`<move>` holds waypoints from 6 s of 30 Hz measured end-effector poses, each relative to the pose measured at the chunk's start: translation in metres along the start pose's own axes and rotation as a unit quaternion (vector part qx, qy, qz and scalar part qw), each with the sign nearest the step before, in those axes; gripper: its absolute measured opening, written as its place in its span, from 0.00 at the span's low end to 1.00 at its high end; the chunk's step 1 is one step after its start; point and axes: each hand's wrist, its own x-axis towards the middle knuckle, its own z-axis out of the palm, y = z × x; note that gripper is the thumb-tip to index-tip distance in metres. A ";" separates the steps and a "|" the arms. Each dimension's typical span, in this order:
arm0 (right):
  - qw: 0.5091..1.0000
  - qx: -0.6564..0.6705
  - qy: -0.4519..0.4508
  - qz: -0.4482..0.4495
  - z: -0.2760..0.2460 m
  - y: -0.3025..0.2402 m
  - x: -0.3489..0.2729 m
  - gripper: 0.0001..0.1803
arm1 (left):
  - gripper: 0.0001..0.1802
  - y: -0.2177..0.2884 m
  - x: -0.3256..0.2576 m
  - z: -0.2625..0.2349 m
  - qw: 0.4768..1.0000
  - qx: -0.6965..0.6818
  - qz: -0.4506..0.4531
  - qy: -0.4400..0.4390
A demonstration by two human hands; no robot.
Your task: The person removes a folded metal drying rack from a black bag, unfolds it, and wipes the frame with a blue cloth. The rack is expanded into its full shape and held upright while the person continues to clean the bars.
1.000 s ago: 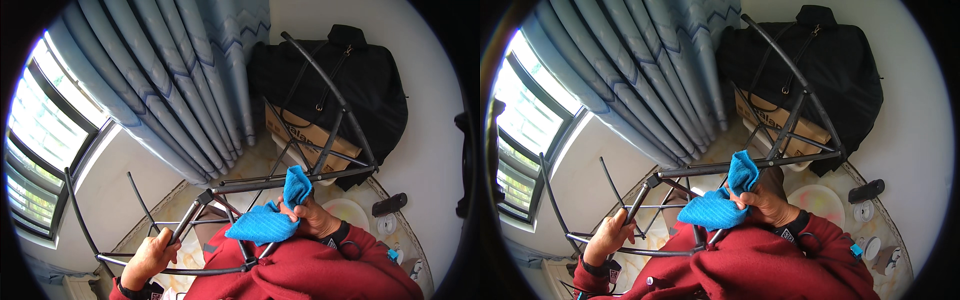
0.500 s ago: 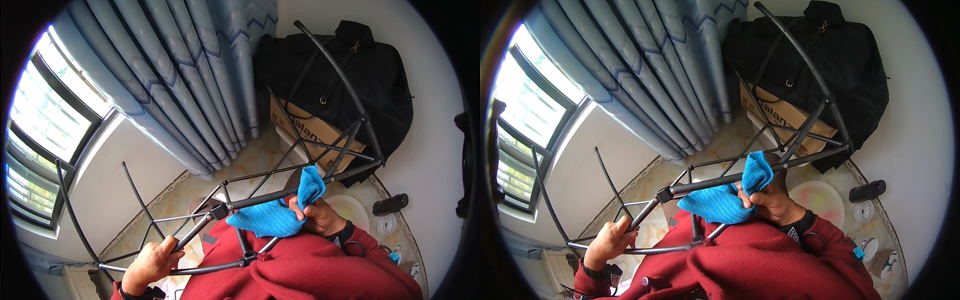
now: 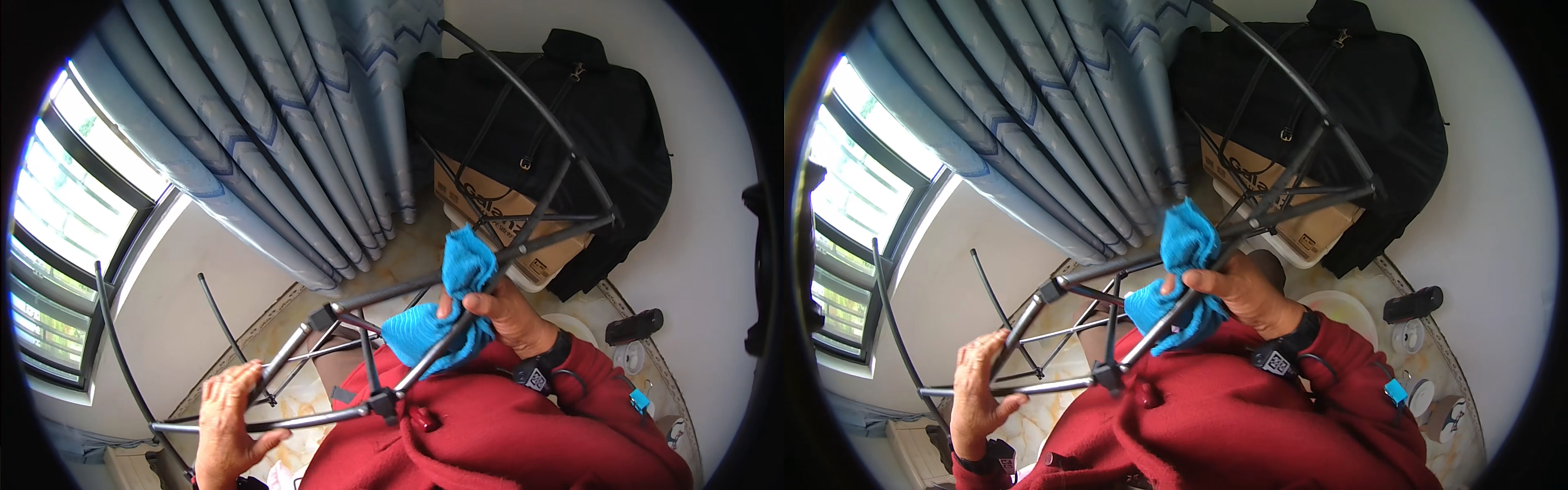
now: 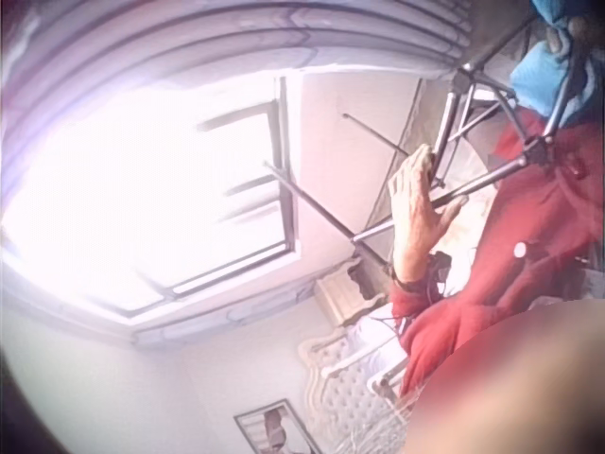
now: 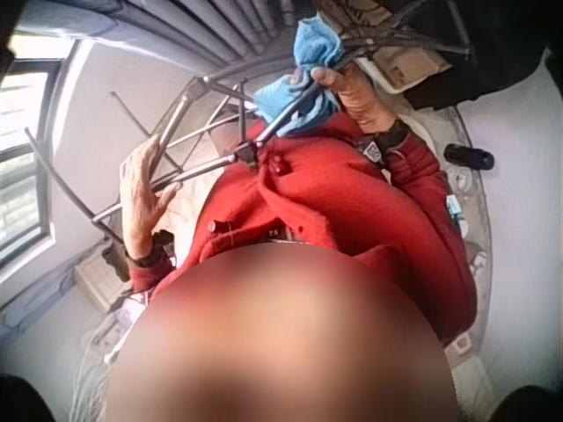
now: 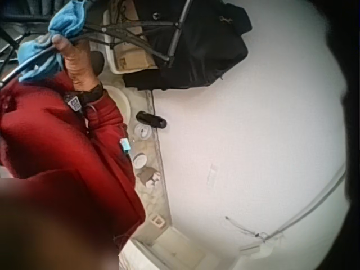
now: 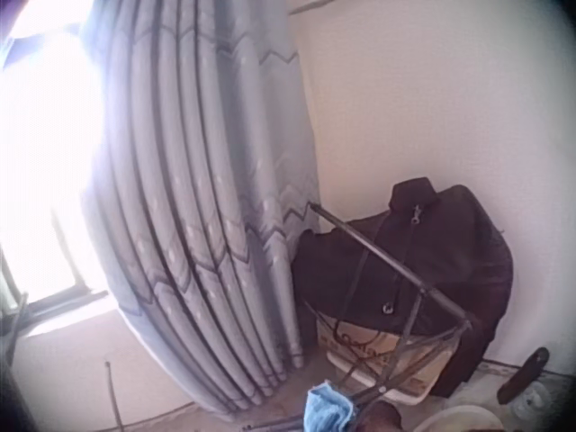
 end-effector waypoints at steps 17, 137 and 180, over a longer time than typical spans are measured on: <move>0.981 0.153 0.111 0.044 0.066 -0.010 0.087 0.24 | 0.33 -0.038 0.042 0.204 0.904 -0.393 -0.056 0.157; 0.773 -0.450 0.060 -0.444 0.011 -0.017 0.130 0.17 | 0.10 -0.022 0.150 0.081 0.907 0.071 0.048 0.413; 0.899 -0.367 0.130 -0.202 -0.080 0.072 0.099 0.33 | 0.08 -0.011 0.156 0.082 0.892 0.099 0.032 0.440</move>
